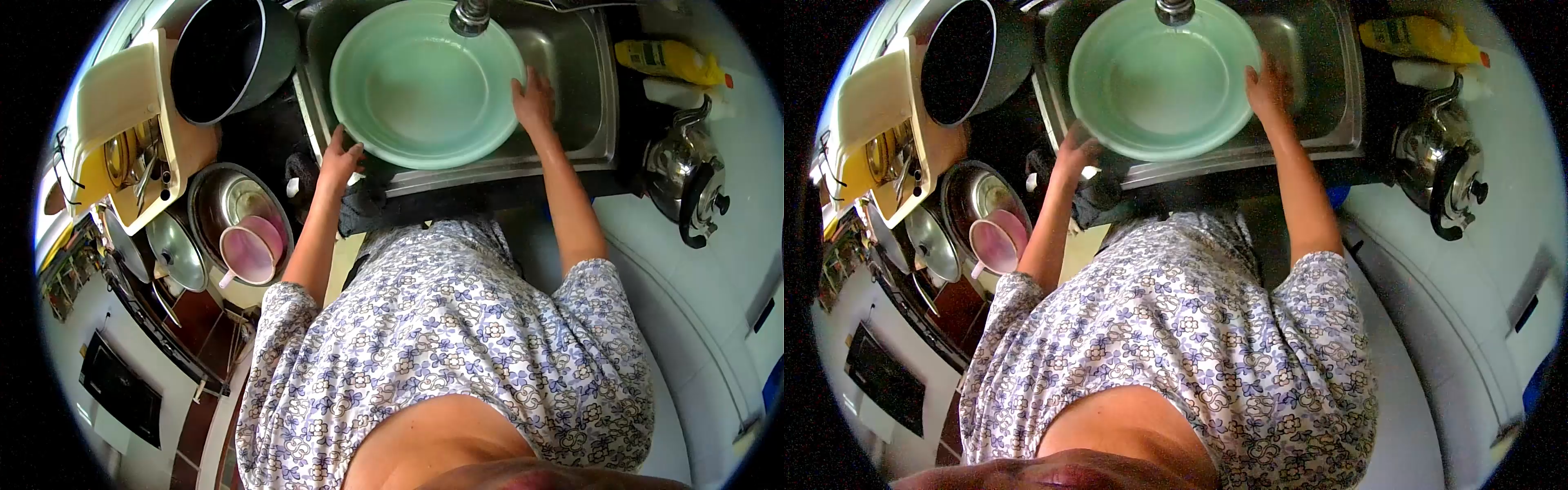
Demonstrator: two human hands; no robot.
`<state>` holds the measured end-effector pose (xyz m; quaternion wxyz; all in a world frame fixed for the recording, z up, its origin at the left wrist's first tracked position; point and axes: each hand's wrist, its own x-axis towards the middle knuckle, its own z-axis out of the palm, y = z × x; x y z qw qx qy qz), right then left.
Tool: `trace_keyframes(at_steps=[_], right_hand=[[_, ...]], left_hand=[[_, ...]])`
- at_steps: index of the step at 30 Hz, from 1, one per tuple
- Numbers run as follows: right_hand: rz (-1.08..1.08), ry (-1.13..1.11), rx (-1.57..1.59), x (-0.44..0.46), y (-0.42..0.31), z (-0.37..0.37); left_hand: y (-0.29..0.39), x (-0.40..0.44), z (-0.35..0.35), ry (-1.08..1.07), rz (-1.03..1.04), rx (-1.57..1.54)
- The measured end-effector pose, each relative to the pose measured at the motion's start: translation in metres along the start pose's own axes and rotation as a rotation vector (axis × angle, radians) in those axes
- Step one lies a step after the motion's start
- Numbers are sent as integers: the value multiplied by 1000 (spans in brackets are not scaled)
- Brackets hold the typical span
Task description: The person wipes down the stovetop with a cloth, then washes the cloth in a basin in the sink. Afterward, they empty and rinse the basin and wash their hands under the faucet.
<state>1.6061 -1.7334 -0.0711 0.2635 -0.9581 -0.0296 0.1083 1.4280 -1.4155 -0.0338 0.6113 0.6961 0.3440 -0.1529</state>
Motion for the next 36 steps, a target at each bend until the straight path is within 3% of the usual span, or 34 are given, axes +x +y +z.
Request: trace_keyframes(at_steps=[2,4,5,11,12,14,15,16,17,18,20,25,29,30,31,35,36], right_hand=[[0,23,18,5,-5,-6],[140,-217,852,6,-27,-18],[207,-339,1267,8,-45,-25],[131,-714,2214,40,-135,-30],[148,-867,2481,47,-140,-25],[121,-878,2585,49,-153,-27],[114,-883,2640,50,-159,-26],[87,-644,2409,47,-163,-17],[41,-641,2321,46,-162,-15],[-1,-635,2233,40,-160,-13],[-122,-694,2140,26,-160,-19],[1,-522,1812,15,-172,-27],[16,-298,1518,9,-178,-21],[-190,20,972,8,-177,-16],[-175,49,957,7,-176,-14],[-137,110,849,26,-170,-12],[-122,92,783,30,-169,-15]], left_hand=[[7,-1,6,62,159,129],[15,11,11,113,316,169],[45,10,24,11,218,-77],[143,74,120,-374,162,-790],[157,81,130,-367,183,-917],[181,87,138,-348,212,-1172],[184,89,133,-469,202,-1193],[185,91,127,-588,191,-1210],[185,92,122,-710,178,-1221],[184,87,124,-565,133,-1269],[166,96,131,-592,115,-1357],[164,90,142,-545,97,-1334],[175,83,143,-296,233,-1174],[172,89,147,-179,318,-1049],[166,89,152,-62,386,-919],[163,76,160,-189,168,-1267],[170,66,157,-174,98,-1232]])
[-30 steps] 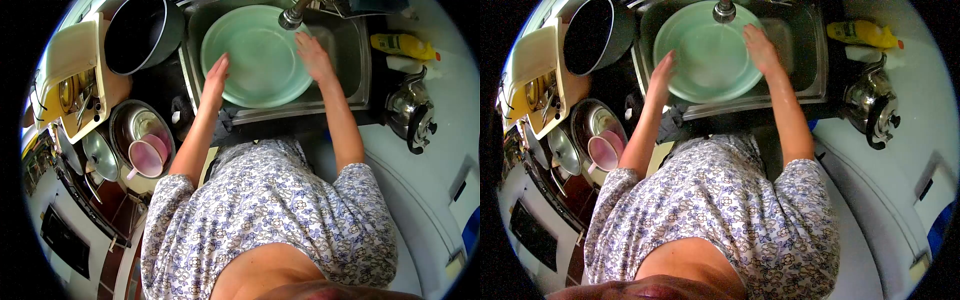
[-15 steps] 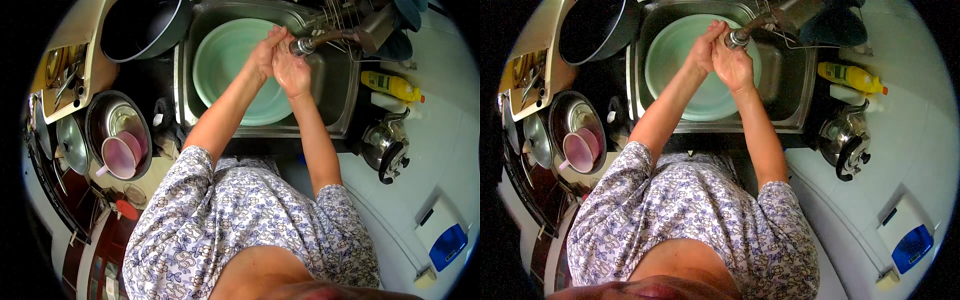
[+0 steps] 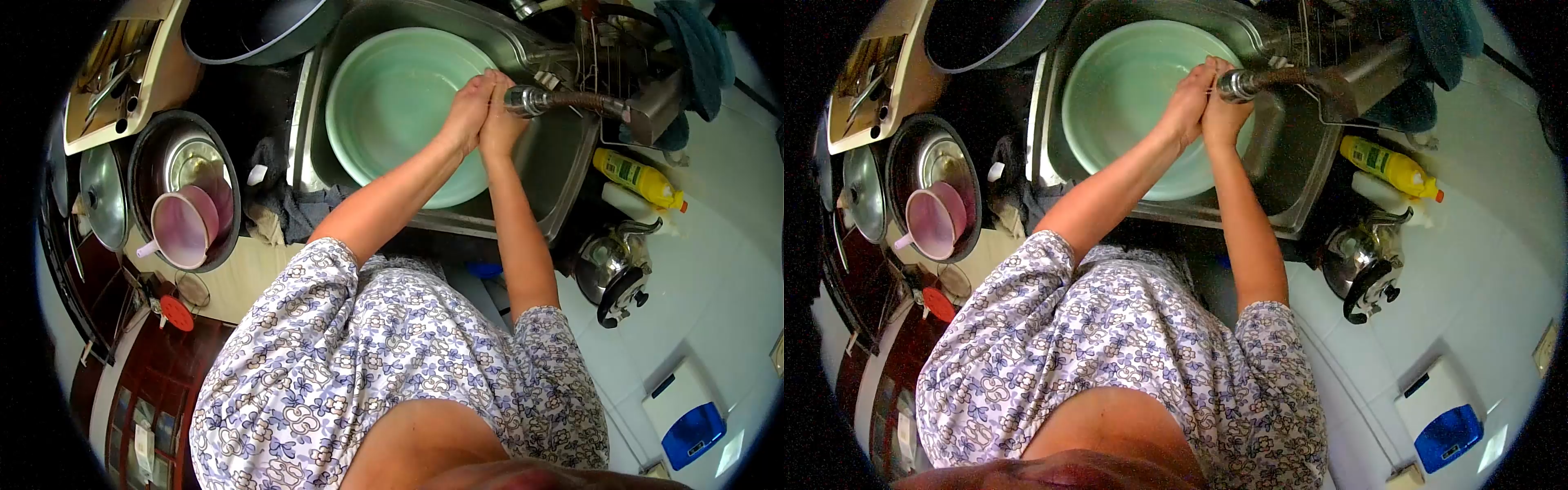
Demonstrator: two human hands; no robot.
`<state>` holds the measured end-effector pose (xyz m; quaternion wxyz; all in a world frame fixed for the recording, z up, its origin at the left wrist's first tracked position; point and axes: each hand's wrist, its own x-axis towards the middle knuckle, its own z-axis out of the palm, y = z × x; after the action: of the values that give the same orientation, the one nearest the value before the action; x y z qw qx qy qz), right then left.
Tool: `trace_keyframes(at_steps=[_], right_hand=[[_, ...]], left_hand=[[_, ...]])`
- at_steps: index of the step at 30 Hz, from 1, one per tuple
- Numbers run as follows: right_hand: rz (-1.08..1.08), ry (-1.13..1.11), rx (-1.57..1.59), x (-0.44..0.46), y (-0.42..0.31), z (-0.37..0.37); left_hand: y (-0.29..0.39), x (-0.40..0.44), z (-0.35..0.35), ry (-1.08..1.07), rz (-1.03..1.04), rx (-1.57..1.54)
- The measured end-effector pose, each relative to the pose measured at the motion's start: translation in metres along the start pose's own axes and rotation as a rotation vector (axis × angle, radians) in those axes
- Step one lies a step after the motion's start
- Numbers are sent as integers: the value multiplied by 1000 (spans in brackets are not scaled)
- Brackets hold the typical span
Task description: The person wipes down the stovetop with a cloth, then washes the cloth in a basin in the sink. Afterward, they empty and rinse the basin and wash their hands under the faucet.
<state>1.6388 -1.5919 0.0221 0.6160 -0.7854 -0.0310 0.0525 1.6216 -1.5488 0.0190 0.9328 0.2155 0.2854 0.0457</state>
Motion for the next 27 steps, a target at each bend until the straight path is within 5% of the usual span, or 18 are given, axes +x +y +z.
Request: trace_keyframes(at_steps=[2,6,9,14,17,21,24,27], right_hand=[[-62,93,136,13,14,6],[524,160,756,28,1,13],[780,-270,1188,42,20,-6],[808,-546,1604,28,12,8],[821,-593,1452,34,29,2],[583,-700,1358,44,71,-3],[216,-479,610,44,63,4],[237,-222,414,33,45,7]], left_hand=[[-11,6,-4,-41,52,105],[-3,15,-17,-148,-49,98],[11,24,-25,-235,4,67],[33,41,-28,-317,-89,-26],[36,34,-25,-180,-21,205],[38,19,-9,-2,3,318],[26,20,-2,47,127,361],[2,23,5,118,374,394]])
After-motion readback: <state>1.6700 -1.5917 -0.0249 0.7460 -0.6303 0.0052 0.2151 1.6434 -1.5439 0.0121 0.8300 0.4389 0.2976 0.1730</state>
